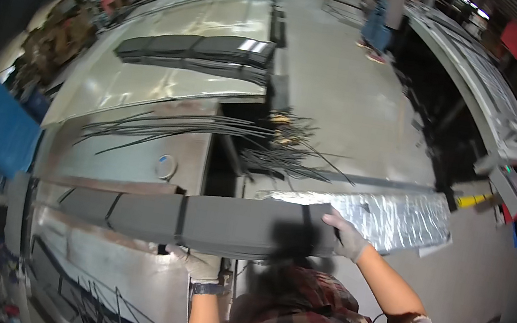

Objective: The worker is bundling several black flexible strips together using tape on a workbench.

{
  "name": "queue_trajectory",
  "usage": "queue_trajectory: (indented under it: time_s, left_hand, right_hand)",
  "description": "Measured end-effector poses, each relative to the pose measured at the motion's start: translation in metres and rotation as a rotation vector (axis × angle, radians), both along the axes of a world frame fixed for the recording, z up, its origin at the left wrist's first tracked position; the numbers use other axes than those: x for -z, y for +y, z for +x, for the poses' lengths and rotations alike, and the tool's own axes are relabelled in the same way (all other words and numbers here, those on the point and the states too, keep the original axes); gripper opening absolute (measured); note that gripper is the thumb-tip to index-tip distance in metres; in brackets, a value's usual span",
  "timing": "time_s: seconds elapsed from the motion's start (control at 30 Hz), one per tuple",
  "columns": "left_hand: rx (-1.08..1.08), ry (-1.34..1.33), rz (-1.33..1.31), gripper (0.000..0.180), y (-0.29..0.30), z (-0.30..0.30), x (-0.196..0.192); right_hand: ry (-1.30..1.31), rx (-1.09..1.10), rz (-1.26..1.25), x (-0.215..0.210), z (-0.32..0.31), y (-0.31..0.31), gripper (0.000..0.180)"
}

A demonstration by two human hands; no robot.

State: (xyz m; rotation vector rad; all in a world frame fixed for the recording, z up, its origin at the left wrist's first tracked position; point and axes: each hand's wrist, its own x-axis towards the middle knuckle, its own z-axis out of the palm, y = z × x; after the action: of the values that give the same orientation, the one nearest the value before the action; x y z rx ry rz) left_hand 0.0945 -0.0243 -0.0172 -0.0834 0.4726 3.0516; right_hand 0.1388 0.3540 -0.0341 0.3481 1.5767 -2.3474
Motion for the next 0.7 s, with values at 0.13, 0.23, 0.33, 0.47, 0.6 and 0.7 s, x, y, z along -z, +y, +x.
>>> queue_trajectory:
  time_s: [0.13,0.23,0.33,0.47,0.6,0.7]
  left_hand:
    - [-0.243,-0.149,-0.156,0.075,-0.026,-0.011,-0.034]
    - [-0.506,-0.273,-0.199,0.06,-0.062,-0.031,-0.056]
    - [-0.33,-0.286,-0.143,0.045,-0.094,-0.037,-0.065]
    - [-0.285,-0.21,-0.045,0.038,-0.007,-0.03,-0.116]
    - [-0.09,-0.119,-0.008,0.044,0.123,0.05,-0.206]
    - [0.232,-0.137,-0.086,0.05,0.173,0.126,-0.243]
  right_hand:
    - [0.056,0.063,-0.035,-0.141,-0.002,-0.04,0.067]
    - [0.331,0.111,0.581,-0.192,0.021,-0.019,0.074]
    - [0.427,0.161,0.742,-0.267,0.034,0.037,0.095]
    - [0.627,0.209,0.456,-0.284,0.014,0.185,0.103]
    - [0.609,0.176,0.218,-0.267,-0.019,0.437,0.091]
    - [0.69,0.18,0.275,-0.329,-0.069,0.437,0.077]
